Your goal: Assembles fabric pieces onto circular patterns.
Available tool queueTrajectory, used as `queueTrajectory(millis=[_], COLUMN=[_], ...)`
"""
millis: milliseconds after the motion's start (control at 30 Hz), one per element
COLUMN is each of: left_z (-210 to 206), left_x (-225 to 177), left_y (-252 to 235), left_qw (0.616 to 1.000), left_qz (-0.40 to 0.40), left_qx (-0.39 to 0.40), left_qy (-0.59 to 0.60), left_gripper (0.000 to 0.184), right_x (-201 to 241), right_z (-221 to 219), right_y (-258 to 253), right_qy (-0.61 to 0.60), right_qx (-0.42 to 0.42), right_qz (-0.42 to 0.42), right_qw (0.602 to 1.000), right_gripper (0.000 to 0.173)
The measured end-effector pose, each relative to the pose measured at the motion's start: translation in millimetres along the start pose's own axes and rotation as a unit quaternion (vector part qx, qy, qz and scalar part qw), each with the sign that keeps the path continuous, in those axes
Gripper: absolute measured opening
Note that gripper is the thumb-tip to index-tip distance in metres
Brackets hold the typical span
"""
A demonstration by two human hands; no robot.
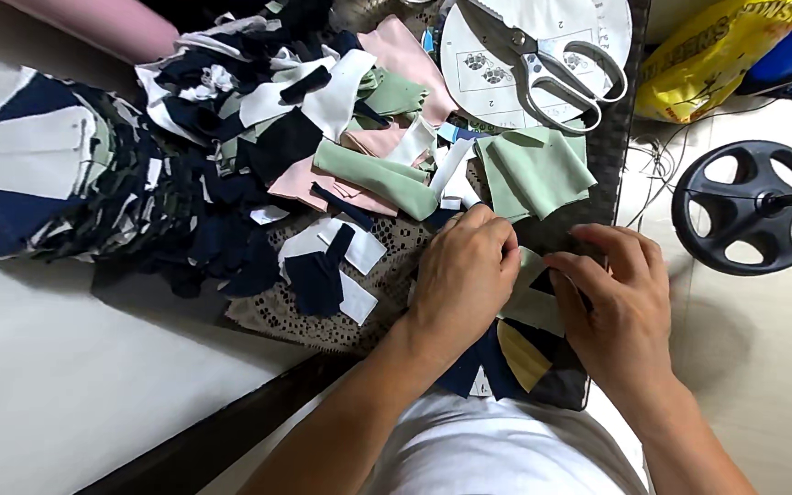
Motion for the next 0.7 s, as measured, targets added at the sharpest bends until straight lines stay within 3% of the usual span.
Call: queueTrajectory(millis=[200,433,700], left_z=[8,9,9], left_x=[-6,-8,-1], left_y=[18,68,66], left_qw=[0.996,0.985,0.984], left_qz=[-0.066,-0.173,-0.177], left_qx=[-0.048,0.004,-0.034], left_qy=[-0.026,-0.024,-0.003], left_gripper=[0.016,0.025,0.022], right_x=[-6,-8,-2], right_z=[-12,-2,-4], right_y=[-1,-2,5], right_qy=[0.006,-0.040,-0.063], right_qx=[0.029,0.045,0.074], right_qz=[-0.009,0.018,0.037], right_qw=[1.000,0.998,0.995], right_gripper=[0.019,0.023,0.026])
Point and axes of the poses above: each hand's wrist, its own y-axis away from the middle knuckle, its own z-axis out of the back of the hand, x = y × z, the point moved 8 cm from there along -y, towards the middle knuckle, and after that the axes turned 9 degrees about -z, right-handed, at the moved point
